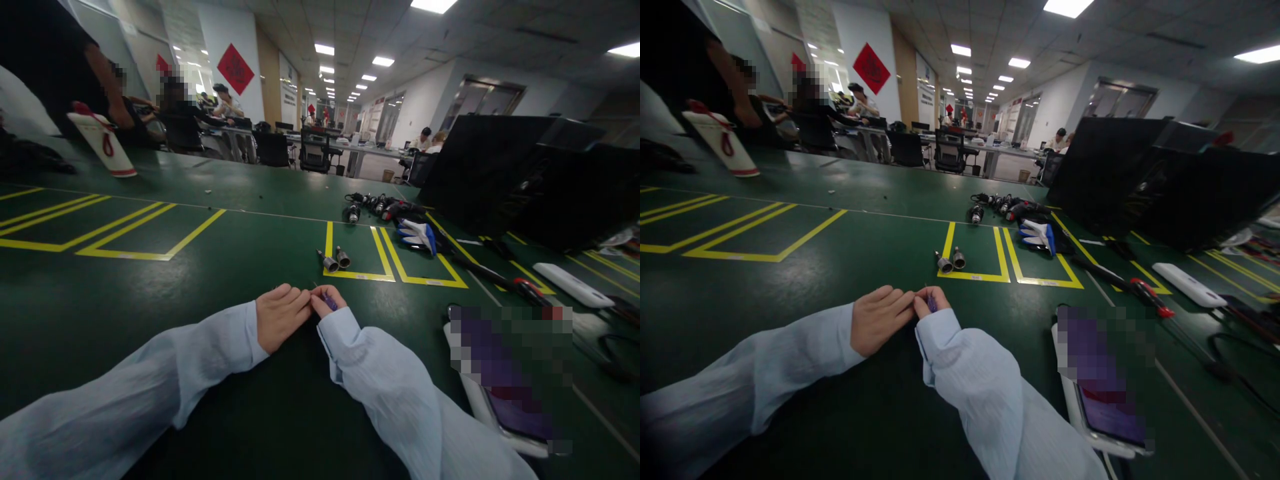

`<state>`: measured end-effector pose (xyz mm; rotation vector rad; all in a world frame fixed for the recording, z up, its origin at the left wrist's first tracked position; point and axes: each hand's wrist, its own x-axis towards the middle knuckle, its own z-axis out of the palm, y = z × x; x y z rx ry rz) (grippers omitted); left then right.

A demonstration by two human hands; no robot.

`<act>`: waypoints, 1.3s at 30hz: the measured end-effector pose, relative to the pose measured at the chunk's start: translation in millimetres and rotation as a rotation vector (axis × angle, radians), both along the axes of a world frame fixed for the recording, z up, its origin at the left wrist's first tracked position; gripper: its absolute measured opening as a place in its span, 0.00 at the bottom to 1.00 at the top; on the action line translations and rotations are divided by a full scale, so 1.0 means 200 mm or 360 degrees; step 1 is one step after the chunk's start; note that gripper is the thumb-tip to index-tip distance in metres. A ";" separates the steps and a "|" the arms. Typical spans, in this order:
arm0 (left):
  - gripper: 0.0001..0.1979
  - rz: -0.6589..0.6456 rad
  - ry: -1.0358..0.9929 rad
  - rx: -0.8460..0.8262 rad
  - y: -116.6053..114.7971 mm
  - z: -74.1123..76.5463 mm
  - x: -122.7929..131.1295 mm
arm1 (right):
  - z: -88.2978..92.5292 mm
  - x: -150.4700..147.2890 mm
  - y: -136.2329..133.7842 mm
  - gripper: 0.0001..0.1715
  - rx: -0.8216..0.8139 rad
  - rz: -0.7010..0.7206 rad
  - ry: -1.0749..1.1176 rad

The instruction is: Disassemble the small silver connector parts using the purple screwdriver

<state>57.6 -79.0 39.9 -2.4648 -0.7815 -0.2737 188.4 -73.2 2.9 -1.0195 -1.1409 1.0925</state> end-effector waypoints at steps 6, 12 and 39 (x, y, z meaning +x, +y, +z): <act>0.11 0.0031 -0.0055 -0.0191 0.04 0.00 -0.08 | -0.05 0.01 0.01 0.08 -0.0046 0.0092 0.0046; 0.17 -0.0008 -0.0606 -0.0679 0.12 -0.07 -0.23 | -0.06 -0.01 -0.07 0.14 -0.0196 0.0202 0.0120; 0.17 0.0028 -0.1548 -0.1195 0.13 -0.16 -0.19 | 0.07 0.17 -0.10 0.29 -0.0190 -0.0383 -0.0475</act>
